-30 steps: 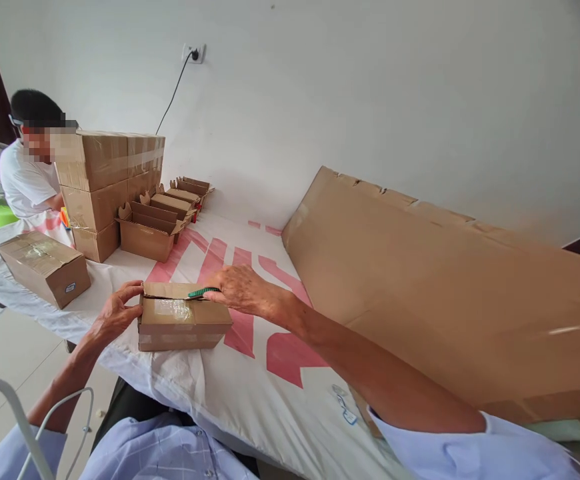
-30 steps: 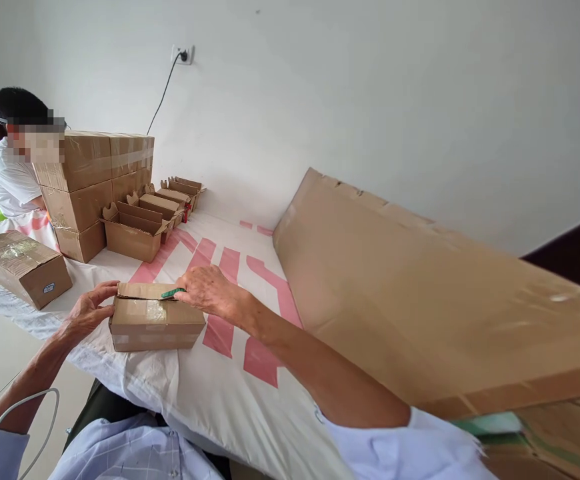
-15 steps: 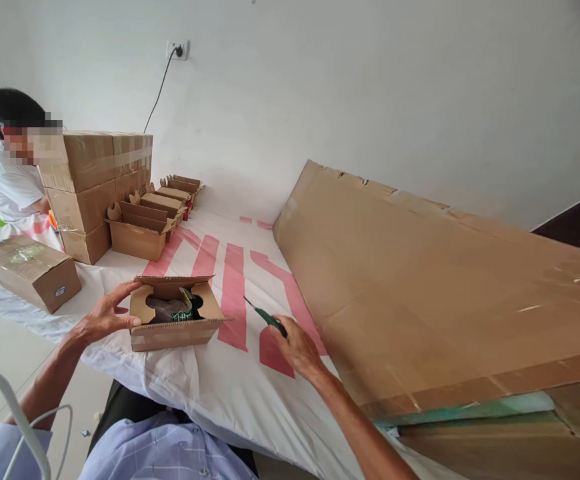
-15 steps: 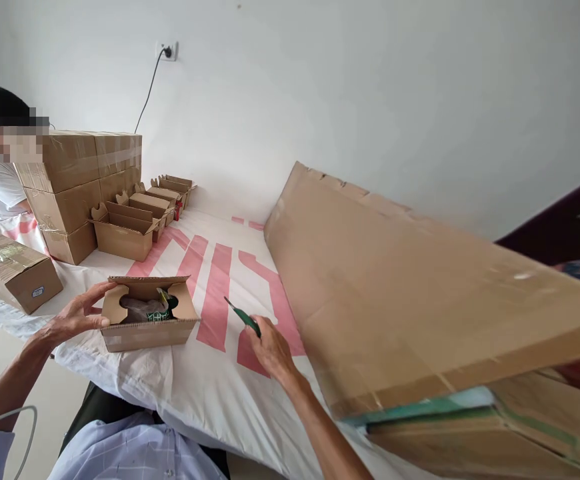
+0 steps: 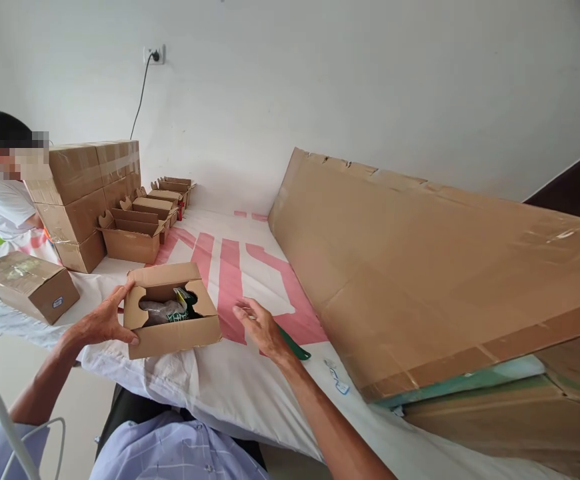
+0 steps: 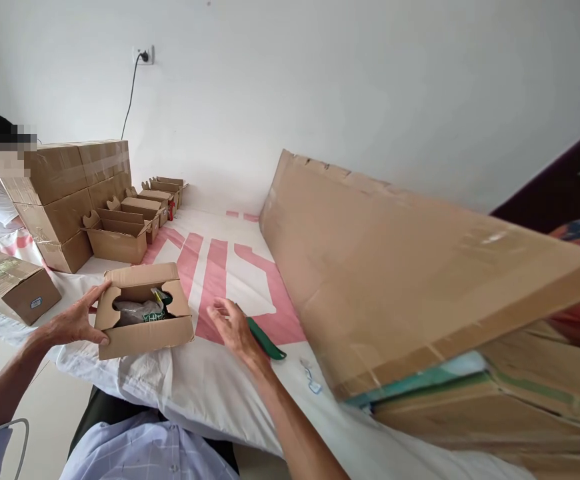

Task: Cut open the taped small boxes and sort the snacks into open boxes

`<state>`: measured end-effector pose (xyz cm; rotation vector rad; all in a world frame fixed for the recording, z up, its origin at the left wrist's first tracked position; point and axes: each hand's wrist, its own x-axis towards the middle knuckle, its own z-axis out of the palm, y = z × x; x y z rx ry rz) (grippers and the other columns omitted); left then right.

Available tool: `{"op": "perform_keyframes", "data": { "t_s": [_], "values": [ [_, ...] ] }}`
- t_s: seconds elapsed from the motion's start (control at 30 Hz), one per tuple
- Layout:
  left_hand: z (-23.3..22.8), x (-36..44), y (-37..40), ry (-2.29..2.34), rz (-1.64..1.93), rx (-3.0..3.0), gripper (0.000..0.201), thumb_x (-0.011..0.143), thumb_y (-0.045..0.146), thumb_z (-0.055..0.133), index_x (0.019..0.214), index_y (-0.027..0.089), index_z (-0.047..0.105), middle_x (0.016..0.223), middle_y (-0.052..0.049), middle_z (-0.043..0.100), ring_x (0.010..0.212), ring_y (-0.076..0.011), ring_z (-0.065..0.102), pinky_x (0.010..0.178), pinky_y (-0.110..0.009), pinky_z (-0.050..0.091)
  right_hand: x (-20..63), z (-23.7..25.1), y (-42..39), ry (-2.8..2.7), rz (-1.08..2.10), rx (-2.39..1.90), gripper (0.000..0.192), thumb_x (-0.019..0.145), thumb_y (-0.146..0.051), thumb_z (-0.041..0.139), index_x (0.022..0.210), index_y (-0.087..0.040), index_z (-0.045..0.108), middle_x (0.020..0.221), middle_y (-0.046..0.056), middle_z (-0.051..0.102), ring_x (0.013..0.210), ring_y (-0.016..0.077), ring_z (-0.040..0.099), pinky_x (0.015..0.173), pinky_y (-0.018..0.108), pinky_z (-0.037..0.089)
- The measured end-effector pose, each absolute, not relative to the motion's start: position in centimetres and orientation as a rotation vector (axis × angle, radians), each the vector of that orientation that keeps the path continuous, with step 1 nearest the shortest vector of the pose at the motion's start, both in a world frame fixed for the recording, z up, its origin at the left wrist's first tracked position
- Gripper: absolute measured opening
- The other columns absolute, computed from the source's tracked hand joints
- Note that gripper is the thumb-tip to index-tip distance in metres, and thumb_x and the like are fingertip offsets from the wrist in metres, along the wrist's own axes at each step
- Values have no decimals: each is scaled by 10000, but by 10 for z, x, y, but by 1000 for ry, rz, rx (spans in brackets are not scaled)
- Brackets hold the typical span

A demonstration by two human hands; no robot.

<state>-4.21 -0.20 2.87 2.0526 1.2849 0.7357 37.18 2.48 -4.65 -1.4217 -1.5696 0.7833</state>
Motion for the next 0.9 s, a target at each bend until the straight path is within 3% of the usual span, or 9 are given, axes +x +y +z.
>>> {"op": "perform_keyframes", "data": {
  "t_s": [0.13, 0.27, 0.4, 0.53, 0.63, 0.73, 0.83, 0.9],
  "values": [
    [32, -41, -8, 1298, 788, 2098, 1256, 619, 475, 967, 1693, 361, 327, 1567, -128, 521, 1393, -396, 567, 1110, -572, 563, 321, -3, 9, -1695, 1011, -1245, 616, 932, -621, 620, 1391, -210, 601, 1328, 139, 727, 1145, 274, 714, 949, 418, 577],
    [39, -44, -18, 1288, 753, 2061, 1252, 604, 520, 976, 1682, 362, 360, 1625, -138, 496, 1399, -400, 578, 1082, -528, 587, 297, 21, -9, -1853, 869, -1385, 717, 865, -489, 749, 1499, -248, 517, 1367, 120, 706, 1198, 294, 689, 971, 430, 556],
    [40, -35, -22, 1383, 754, 2027, 1052, 722, 591, 881, 1643, 324, 449, 1561, -139, 563, 1329, -381, 629, 1020, -474, 615, 283, 31, -14, -1949, 640, -1610, 794, 840, -431, 760, 1554, -239, 471, 1447, 143, 648, 1289, 343, 654, 1037, 458, 516],
    [37, -10, -24, 1652, 794, 2081, 960, 754, 581, 832, 1598, 270, 495, 1539, -150, 549, 1348, -410, 606, 1145, -546, 521, 276, 35, -12, -1992, 484, -1676, 744, 856, -357, 700, 1550, -190, 488, 1392, 163, 687, 1226, 344, 688, 1013, 448, 521],
    [37, 1, -31, 1737, 860, 2086, 871, 777, 483, 779, 1567, 233, 512, 1612, -164, 482, 1435, -430, 537, 1204, -568, 461, 287, 34, -9, -1945, 476, -1592, 580, 913, -353, 602, 1468, -188, 565, 1247, 137, 763, 1135, 305, 725, 994, 420, 526],
    [40, -2, -41, 1663, 998, 1979, 729, 903, 475, 628, 1577, 229, 494, 1663, -166, 444, 1476, -422, 514, 1140, -555, 522, 309, 26, -3, -1824, 590, -1469, 444, 987, -340, 441, 1372, -206, 616, 1063, 90, 793, 990, 253, 742, 929, 382, 544],
    [43, -13, -53, 1650, 1174, 1854, 660, 993, 448, 495, 1628, 282, 430, 1695, -141, 414, 1455, -388, 554, 1064, -526, 581, 327, 14, 3, -1734, 623, -1446, 467, 970, -330, 436, 1392, -205, 591, 1143, 110, 772, 976, 249, 730, 893, 392, 567],
    [44, -19, -60, 1736, 1275, 1943, 615, 992, 397, 504, 1600, 308, 480, 1712, -111, 400, 1506, -375, 498, 1156, -562, 514, 332, 4, 6, -1732, 528, -1449, 498, 940, -331, 485, 1408, -193, 579, 1249, 147, 734, 1059, 275, 716, 925, 431, 576]
  ]
}}
